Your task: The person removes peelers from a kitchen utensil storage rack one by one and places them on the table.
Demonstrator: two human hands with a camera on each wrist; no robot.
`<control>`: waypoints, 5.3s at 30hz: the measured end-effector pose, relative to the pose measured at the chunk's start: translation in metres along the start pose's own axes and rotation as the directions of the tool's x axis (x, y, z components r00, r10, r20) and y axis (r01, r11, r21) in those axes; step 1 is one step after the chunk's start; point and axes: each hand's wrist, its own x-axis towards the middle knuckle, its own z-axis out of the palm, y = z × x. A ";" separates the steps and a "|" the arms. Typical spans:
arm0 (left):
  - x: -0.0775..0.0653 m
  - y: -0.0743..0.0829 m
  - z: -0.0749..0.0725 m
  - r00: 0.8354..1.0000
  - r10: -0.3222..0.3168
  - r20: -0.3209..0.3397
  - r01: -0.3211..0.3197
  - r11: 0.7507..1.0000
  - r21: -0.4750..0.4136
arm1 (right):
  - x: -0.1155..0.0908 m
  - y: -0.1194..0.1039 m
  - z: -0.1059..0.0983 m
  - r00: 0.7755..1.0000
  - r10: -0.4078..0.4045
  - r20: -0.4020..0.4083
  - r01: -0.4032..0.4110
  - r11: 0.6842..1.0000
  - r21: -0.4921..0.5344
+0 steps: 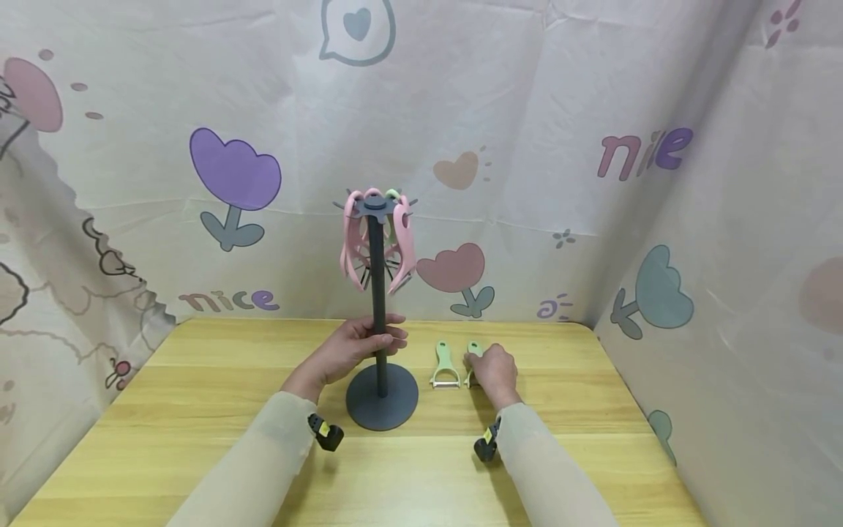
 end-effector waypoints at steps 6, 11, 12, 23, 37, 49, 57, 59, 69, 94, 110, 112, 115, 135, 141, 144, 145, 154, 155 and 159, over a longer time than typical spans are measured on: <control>0.001 -0.001 0.000 1.000 -0.007 0.000 0.007 1.000 0.003 | 0.000 0.002 -0.001 1.000 -0.004 -0.012 0.004 1.000 -0.001; 0.002 -0.002 0.001 1.000 -0.007 -0.007 0.007 1.000 0.005 | -0.002 0.002 -0.006 0.995 -0.015 -0.096 0.015 1.000 0.005; 0.001 -0.002 0.001 1.000 -0.006 -0.010 0.006 1.000 0.005 | -0.003 0.001 -0.007 0.993 -0.023 -0.118 0.024 1.000 0.007; 0.000 -0.003 0.001 1.000 0.000 -0.018 0.000 1.000 0.004 | -0.013 -0.033 -0.019 0.964 -0.105 -0.244 0.135 0.985 0.106; 0.000 -0.005 0.003 1.000 0.020 -0.021 -0.021 1.000 -0.009 | -0.065 -0.131 -0.076 0.856 -0.305 -0.418 0.455 0.827 0.330; -0.001 -0.005 0.003 1.000 0.017 -0.024 -0.017 1.000 -0.014 | -0.100 -0.192 -0.125 0.826 -0.402 -0.396 0.557 0.692 0.459; -0.002 -0.005 0.004 0.999 0.019 -0.028 -0.020 1.000 -0.018 | -0.102 -0.204 -0.130 0.846 -0.427 -0.318 0.532 0.701 0.475; -0.002 -0.006 0.004 0.999 0.021 -0.029 -0.022 1.000 -0.015 | -0.102 -0.206 -0.129 0.845 -0.437 -0.310 0.535 0.699 0.474; -0.002 -0.007 0.004 0.999 0.025 -0.029 -0.026 1.000 -0.012 | -0.100 -0.211 -0.129 0.839 -0.448 -0.308 0.544 0.690 0.477; -0.001 -0.009 0.004 0.999 0.025 -0.036 -0.026 0.999 -0.026 | -0.104 -0.212 -0.131 0.852 -0.423 -0.307 0.523 0.671 0.526; -0.001 -0.008 0.004 0.999 0.020 -0.044 -0.021 1.000 -0.019 | -0.103 -0.209 -0.135 0.844 -0.420 -0.334 0.537 0.670 0.514; -0.001 -0.008 0.004 0.999 0.019 -0.042 -0.020 1.000 -0.019 | -0.103 -0.209 -0.135 0.842 -0.421 -0.337 0.540 0.666 0.515; -0.001 -0.008 0.004 0.999 0.019 -0.042 -0.019 1.000 -0.018 | -0.103 -0.208 -0.134 0.842 -0.421 -0.337 0.540 0.659 0.524; -0.001 -0.008 0.004 0.999 0.016 -0.040 -0.017 1.000 -0.009 | -0.102 -0.202 -0.131 0.828 -0.427 -0.364 0.560 0.592 0.580; -0.001 -0.008 0.004 0.999 0.011 -0.046 -0.012 1.000 -0.009 | -0.101 -0.200 -0.130 0.824 -0.423 -0.377 0.566 0.575 0.591; -0.001 -0.007 0.004 0.999 0.010 -0.047 -0.011 1.000 -0.011 | -0.101 -0.199 -0.130 0.823 -0.422 -0.380 0.567 0.568 0.597; -0.001 -0.007 0.004 0.999 0.010 -0.047 -0.010 1.000 -0.011 | -0.101 -0.198 -0.130 0.824 -0.421 -0.378 0.565 0.566 0.601; -0.001 -0.007 0.005 0.999 0.013 -0.048 -0.013 1.000 -0.002 | -0.101 -0.196 -0.130 0.818 -0.414 -0.399 0.574 0.552 0.604; -0.001 -0.007 0.005 0.999 0.014 -0.048 -0.014 1.000 0.002 | -0.100 -0.195 -0.130 0.817 -0.414 -0.402 0.576 0.552 0.603; -0.002 -0.006 0.005 0.999 0.014 -0.046 -0.014 1.000 0.008 | -0.099 -0.192 -0.130 0.818 -0.408 -0.405 0.575 0.559 0.598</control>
